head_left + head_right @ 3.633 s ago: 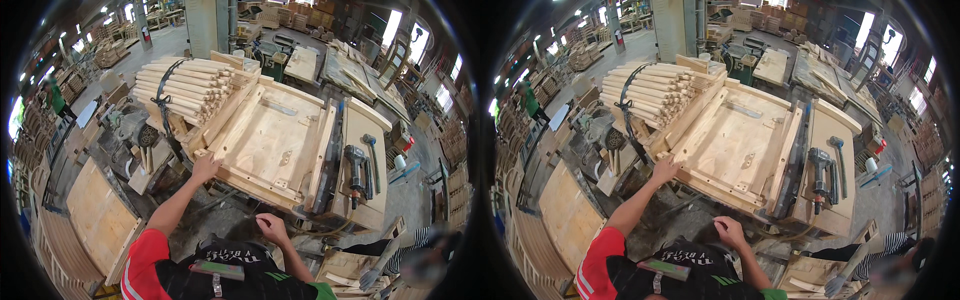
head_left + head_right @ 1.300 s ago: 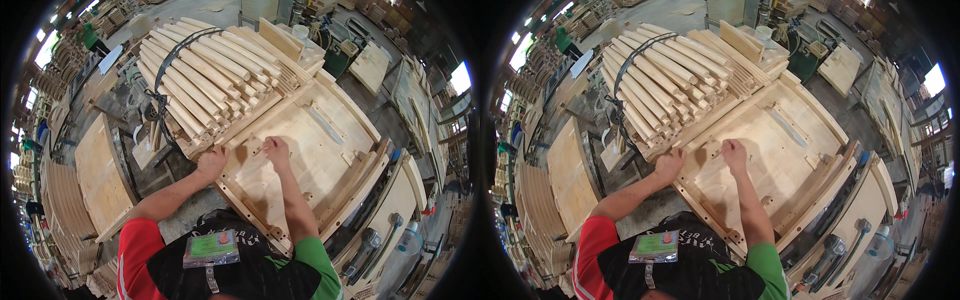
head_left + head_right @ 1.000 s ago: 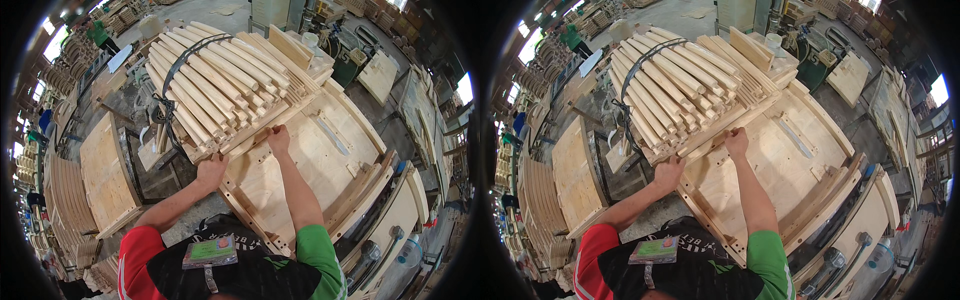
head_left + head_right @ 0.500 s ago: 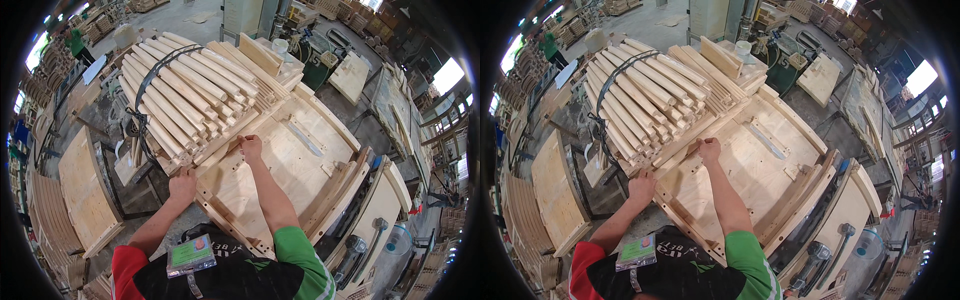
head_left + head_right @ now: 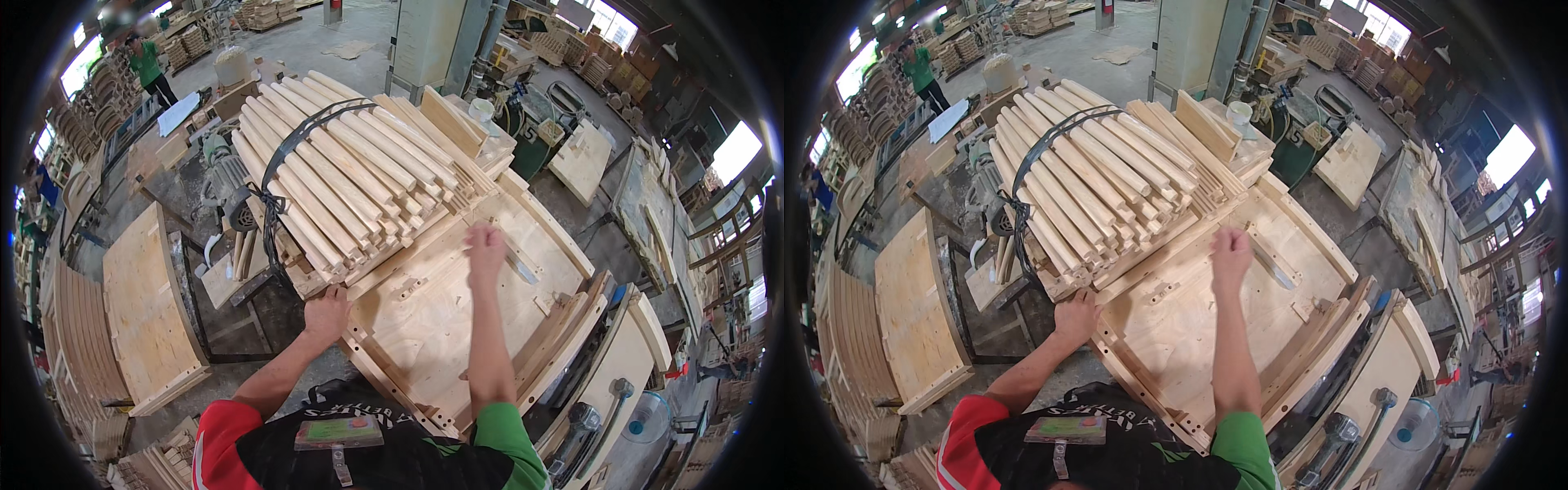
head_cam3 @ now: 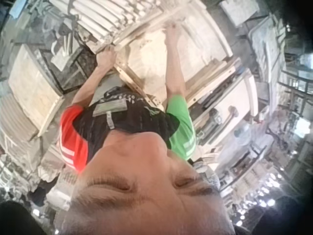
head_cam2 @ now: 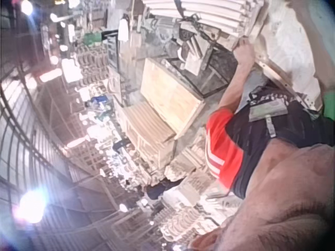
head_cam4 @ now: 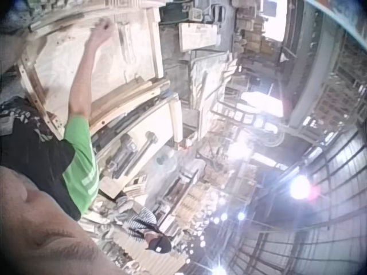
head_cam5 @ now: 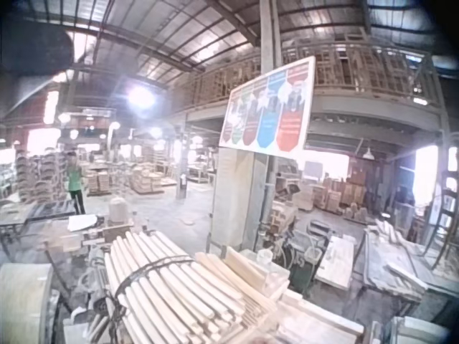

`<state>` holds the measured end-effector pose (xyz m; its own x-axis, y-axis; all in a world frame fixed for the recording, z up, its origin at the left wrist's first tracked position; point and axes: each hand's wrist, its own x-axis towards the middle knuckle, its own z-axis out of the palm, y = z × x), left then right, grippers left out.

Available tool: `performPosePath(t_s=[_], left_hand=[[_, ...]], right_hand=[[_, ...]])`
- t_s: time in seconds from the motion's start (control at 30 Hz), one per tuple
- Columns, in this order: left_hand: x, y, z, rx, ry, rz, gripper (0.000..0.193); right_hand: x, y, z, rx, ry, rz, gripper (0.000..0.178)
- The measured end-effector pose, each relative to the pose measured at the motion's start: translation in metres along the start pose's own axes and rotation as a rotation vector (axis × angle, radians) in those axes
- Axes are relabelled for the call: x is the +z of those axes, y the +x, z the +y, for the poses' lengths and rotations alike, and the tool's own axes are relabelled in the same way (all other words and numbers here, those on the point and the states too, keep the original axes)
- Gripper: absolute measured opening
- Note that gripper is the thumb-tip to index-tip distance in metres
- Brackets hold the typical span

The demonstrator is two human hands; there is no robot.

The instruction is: The person assembles a wooden chair frame by inserting dowels into pre-drilled holes and using a nail gun to fasten the joints. They handle multiple wooden slats and frame pieces, aligning them on a workbench before securing them.

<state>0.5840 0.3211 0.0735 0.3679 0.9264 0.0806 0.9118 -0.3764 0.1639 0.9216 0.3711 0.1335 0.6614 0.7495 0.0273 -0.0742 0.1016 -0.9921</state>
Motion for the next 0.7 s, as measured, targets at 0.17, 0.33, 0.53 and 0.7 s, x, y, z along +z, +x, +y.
performPosePath(t_s=[0.17, 0.33, 0.53, 0.7], left_hand=[[0.001, -0.004, -0.003, -0.048, -0.068, -0.005, 0.036], [-0.001, -0.007, -0.004, -0.038, -0.179, 0.03, 0.041], [-0.02, -0.033, -0.011, 0.008, -0.384, 0.165, 0.038], [-0.045, -0.031, -0.003, 0.119, -0.518, 0.201, 0.033]], right_hand=[[0.055, -0.03, -0.144, -0.645, -0.316, -0.251, 0.021], [0.099, -0.033, -0.18, -1.056, -1.004, -0.306, 0.024], [0.142, -0.057, -0.185, -0.944, -1.121, -0.423, 0.02], [0.136, -0.046, -0.185, -0.88, -1.23, -0.415, 0.015]])
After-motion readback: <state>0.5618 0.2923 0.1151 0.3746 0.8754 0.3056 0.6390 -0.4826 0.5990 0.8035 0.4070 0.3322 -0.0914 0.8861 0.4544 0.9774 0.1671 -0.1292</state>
